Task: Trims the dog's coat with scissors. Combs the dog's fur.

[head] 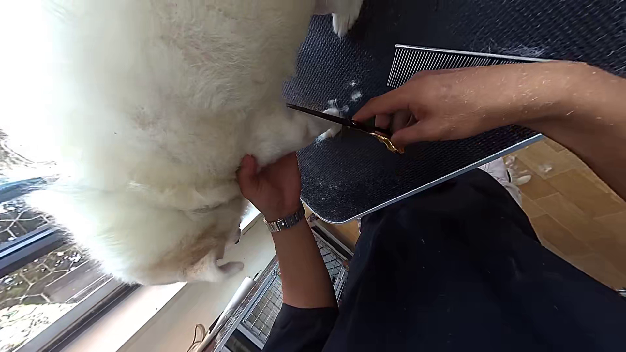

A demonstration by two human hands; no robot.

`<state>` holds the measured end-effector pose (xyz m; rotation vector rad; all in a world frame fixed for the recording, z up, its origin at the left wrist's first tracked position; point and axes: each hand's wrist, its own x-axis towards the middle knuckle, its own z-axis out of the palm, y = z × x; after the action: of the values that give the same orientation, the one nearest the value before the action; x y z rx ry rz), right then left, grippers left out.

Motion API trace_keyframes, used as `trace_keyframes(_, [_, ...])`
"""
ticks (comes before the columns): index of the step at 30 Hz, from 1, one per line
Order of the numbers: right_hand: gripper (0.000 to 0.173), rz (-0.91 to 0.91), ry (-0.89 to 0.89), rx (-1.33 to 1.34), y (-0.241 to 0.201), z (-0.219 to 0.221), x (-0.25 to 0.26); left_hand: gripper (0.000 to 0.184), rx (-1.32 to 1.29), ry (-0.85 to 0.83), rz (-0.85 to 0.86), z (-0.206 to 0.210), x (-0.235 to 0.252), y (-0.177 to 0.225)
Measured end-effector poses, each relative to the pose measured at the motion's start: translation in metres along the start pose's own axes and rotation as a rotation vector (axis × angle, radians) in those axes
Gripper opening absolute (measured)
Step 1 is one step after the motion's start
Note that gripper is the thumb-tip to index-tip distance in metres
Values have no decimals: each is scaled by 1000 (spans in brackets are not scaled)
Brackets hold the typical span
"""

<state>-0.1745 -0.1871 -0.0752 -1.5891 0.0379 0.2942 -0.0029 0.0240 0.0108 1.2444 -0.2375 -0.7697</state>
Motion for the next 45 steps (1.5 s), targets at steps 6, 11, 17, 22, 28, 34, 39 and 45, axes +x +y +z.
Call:
trace_keyframes(6, [48, -35, -60, -5, 5, -12, 5, 31, -5, 50, 25, 3, -1, -1])
trace_keyframes(11, [53, -45, -98, -5, 8, -21, 8, 33, 19, 76, 11, 5, -2, -1])
trace_keyframes(17, [50, -21, -143, 6, 9, -31, 12, 35, -18, 139, 34, 8, -4, -2])
trace_keyframes(22, [49, -37, -197, 48, 12, -36, 16, 38, 1, 166, 35, 10, -6, -4])
trace_keyframes(28, [56, -23, -252, 102, 15, -40, 20, 42, -2, 186, 26, 14, -7, -4])
trace_keyframes(34, [53, 7, -269, 131, 15, -42, 22, 40, 7, 211, 42, 17, -8, -4])
trace_keyframes(39, [49, 38, -284, 87, 16, -43, 23, 41, -8, 213, 40, 17, -8, -4])
trace_keyframes(45, [50, 12, -293, 127, 18, -40, 23, 41, -10, 237, 41, 18, -8, -4])
